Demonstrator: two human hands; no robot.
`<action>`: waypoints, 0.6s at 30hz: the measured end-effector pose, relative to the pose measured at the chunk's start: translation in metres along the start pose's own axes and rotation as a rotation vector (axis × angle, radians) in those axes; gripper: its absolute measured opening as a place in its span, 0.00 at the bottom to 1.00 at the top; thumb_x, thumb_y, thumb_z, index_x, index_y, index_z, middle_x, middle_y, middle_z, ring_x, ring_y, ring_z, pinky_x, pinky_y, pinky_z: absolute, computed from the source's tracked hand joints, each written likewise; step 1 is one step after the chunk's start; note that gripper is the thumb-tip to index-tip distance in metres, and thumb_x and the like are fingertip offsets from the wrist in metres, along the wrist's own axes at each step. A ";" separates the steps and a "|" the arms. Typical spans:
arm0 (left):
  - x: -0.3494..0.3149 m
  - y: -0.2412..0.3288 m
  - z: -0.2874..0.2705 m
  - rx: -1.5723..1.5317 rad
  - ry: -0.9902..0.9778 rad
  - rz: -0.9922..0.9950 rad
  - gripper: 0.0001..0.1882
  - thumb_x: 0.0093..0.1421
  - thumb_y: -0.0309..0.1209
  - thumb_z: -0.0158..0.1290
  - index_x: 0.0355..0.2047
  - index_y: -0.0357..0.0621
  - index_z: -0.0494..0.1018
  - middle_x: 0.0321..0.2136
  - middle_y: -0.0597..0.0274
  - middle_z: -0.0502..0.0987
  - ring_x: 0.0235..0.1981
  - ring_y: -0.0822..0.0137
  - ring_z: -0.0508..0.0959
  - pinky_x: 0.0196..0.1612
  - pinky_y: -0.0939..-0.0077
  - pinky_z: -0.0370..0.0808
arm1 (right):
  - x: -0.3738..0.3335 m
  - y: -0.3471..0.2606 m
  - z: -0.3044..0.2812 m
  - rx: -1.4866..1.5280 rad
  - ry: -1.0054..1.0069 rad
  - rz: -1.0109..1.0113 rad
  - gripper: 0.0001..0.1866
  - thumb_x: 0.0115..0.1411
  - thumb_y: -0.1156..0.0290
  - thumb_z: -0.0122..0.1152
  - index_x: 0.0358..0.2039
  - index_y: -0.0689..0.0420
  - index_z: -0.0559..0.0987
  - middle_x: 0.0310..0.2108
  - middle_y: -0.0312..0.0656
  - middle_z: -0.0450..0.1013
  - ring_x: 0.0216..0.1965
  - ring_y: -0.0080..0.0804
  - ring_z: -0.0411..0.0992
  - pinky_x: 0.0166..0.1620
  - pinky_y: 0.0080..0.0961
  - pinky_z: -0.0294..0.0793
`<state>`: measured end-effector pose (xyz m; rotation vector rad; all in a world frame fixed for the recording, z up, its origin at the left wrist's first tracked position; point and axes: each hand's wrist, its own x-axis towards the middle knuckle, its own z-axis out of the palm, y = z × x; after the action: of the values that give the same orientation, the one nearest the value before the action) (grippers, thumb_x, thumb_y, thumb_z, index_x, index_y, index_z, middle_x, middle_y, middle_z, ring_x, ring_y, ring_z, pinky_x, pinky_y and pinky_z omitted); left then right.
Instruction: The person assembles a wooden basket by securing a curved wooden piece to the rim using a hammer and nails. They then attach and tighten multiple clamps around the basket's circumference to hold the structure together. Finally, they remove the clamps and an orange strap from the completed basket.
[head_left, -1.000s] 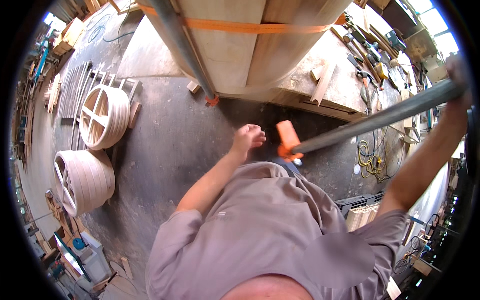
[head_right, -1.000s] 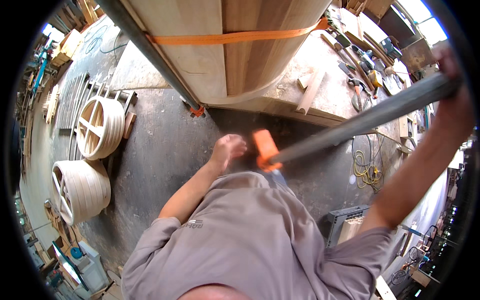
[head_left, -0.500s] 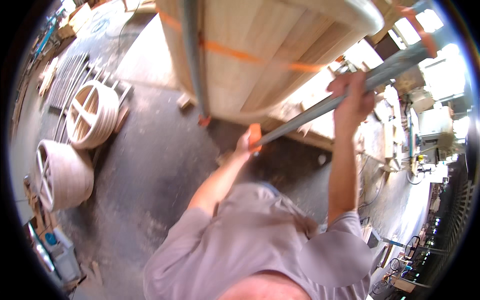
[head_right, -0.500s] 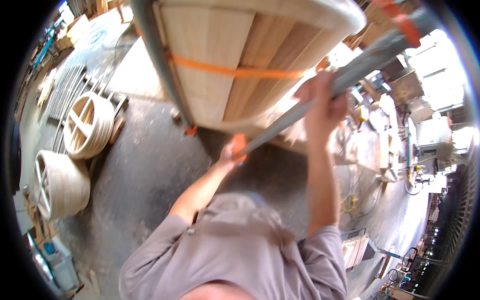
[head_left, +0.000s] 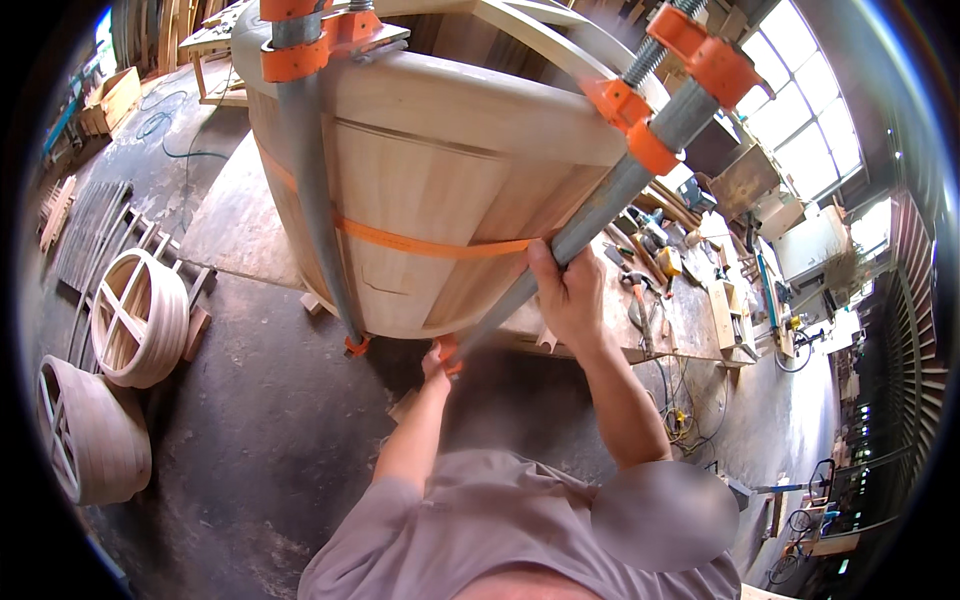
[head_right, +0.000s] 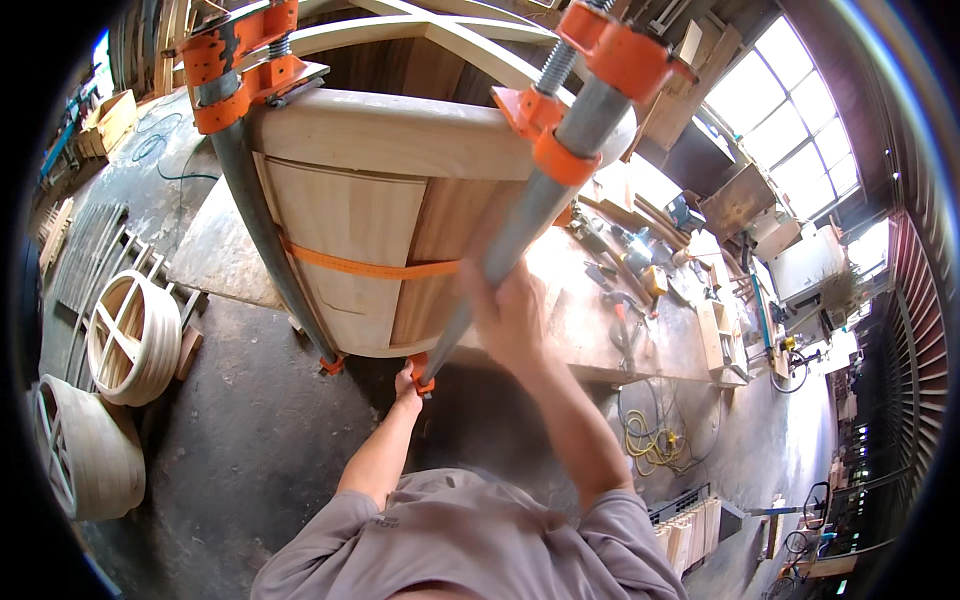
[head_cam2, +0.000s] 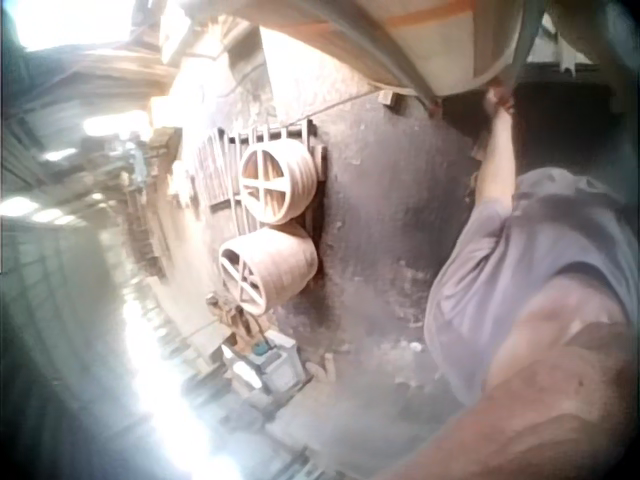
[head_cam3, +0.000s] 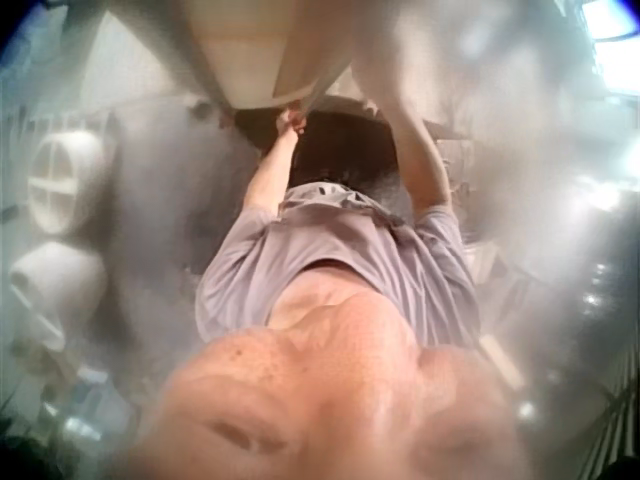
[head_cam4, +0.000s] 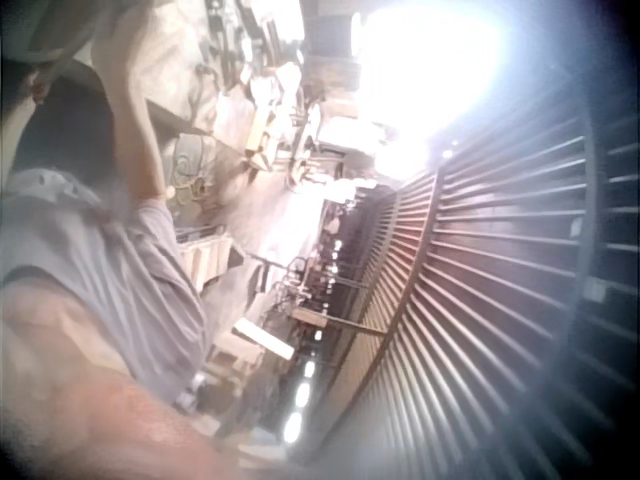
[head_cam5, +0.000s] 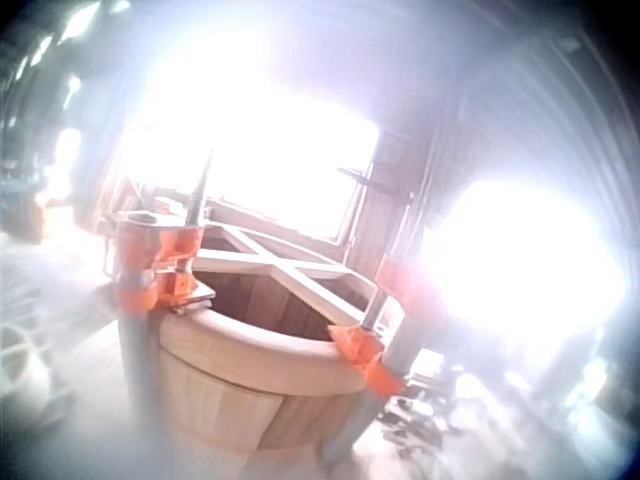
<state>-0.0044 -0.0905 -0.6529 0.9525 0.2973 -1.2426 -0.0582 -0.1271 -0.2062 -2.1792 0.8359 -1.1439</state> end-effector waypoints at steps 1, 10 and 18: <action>0.012 -0.005 -0.010 -0.053 0.006 0.051 0.18 0.70 0.43 0.40 0.43 0.44 0.73 0.35 0.67 0.78 0.34 0.70 0.78 0.39 0.73 0.74 | 0.000 -0.004 0.003 -0.029 -0.010 0.003 0.10 0.66 0.67 0.53 0.31 0.60 0.74 0.20 0.36 0.74 0.23 0.24 0.70 0.30 0.23 0.69; -0.003 -0.012 -0.049 -0.120 -0.342 -0.081 0.19 0.51 0.24 0.51 0.45 0.45 0.72 0.37 0.60 0.76 0.36 0.63 0.77 0.40 0.64 0.79 | 0.003 0.004 0.011 -0.015 -0.045 -0.031 0.10 0.66 0.69 0.53 0.30 0.61 0.73 0.20 0.39 0.74 0.24 0.25 0.71 0.31 0.23 0.70; -0.004 -0.013 -0.031 0.351 -0.318 -0.219 0.32 0.46 0.13 0.61 0.52 0.43 0.67 0.40 0.59 0.76 0.37 0.60 0.81 0.43 0.64 0.82 | 0.003 0.032 0.003 -0.063 -0.072 -0.040 0.14 0.69 0.68 0.49 0.28 0.63 0.72 0.21 0.40 0.75 0.26 0.27 0.75 0.34 0.24 0.73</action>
<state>-0.0083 -0.0653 -0.6744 1.0181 -0.0737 -1.6602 -0.0637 -0.1500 -0.2284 -2.2843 0.8104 -1.0645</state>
